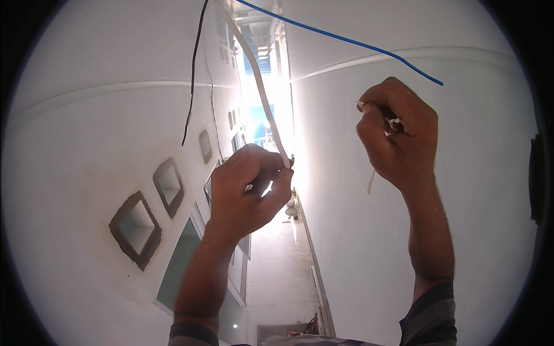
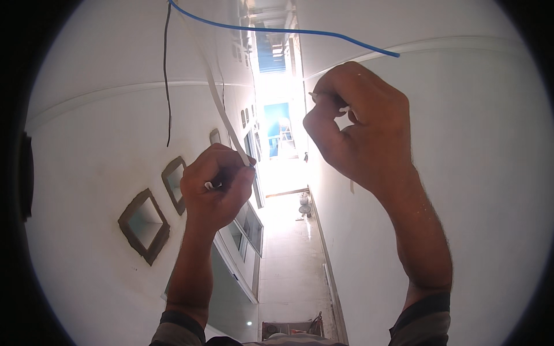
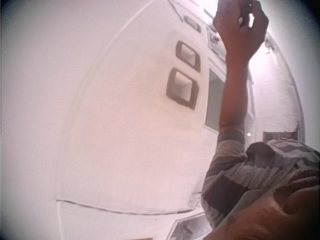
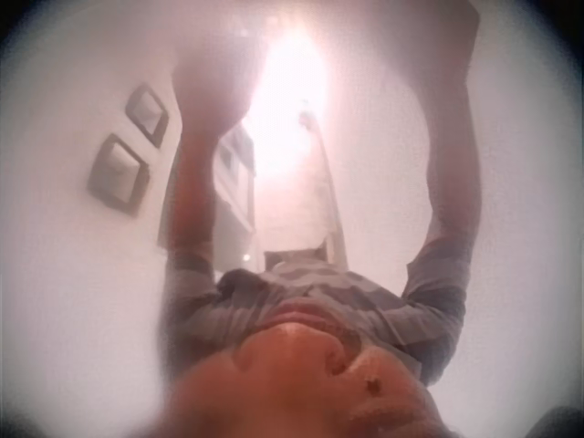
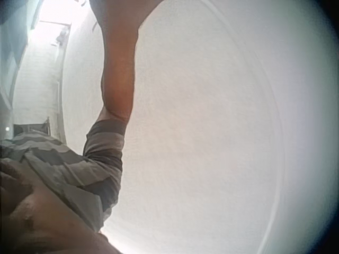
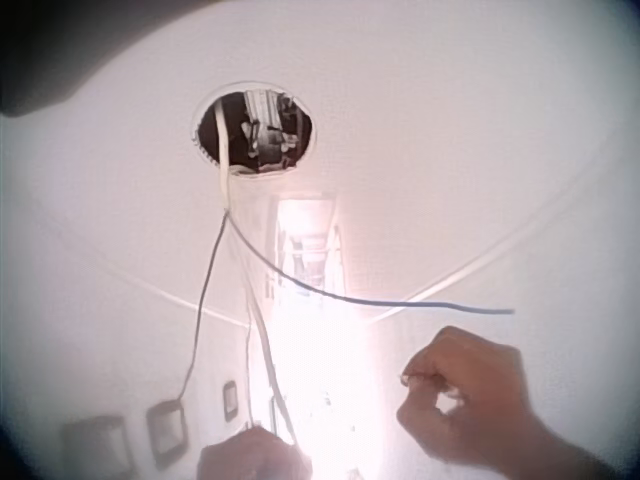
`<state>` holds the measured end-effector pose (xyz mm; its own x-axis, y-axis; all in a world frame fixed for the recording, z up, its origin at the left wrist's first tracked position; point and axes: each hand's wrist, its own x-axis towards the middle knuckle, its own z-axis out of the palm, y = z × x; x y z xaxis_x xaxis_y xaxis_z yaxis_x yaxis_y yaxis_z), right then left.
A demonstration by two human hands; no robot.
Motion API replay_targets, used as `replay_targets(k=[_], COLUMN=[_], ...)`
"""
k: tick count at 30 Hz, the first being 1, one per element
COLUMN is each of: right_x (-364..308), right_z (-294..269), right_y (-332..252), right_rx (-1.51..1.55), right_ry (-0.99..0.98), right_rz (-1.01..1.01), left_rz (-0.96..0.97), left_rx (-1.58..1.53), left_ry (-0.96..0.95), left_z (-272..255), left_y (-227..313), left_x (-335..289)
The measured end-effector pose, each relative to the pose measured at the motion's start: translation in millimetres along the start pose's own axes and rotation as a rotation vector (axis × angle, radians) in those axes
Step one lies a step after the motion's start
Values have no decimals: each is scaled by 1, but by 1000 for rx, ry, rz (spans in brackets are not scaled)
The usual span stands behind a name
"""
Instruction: The person strips insulation from several ceiling wires using pliers and a utility knife, then twists and prepares the exposed conductors. The person works from a ladder in a narrow corridor, handling blue, black, and white wires and a white plastic fitting.
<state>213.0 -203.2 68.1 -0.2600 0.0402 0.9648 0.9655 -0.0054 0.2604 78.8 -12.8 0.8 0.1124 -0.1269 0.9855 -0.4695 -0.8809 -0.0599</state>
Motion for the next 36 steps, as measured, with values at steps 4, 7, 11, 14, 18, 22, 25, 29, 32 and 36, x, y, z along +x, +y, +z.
replay_targets(k=[4, 7, 11, 14, 18, 22, 25, 29, 32, 36], right_x=[-24, -46, -56, -56, -58, -58, -56, -57, -51, -46], right_z=[2, 11, 24, 38, 48, 54, 59, 58, 58, 56], right_y=[18, 34, 7, -20, -30, -34, -37, -40, -39, -34], right_rx=[-119, -246, 254, 417, 479, 554, 629, 717, 591, 597], right_ry=[-328, -376, -259, -213, -153, -118, -89, -150, -106, -164], right_rz=[218, 236, 209, 98, 78, 108, 75, 181, 75, 35], left_rz=[-36, 25, 68, 118, 152, 239, 248, 220, 264, 257], left_rx=[36, 107, 243, 331, 403, 508, 555, 584, 595, 568], left_ry=[-36, 4, 5, 14, 10, 14, 8, -28, -47, -85], left_z=[-4, 3, 3, -2, -4, -7, -13, -18, -20, -20], left_y=[5, 5, 10, 14, 22, 30, 32, 34, 33, 41], left_x=[-2, -1, -3, -3, -5, -3, -1, -5, -5, -2])
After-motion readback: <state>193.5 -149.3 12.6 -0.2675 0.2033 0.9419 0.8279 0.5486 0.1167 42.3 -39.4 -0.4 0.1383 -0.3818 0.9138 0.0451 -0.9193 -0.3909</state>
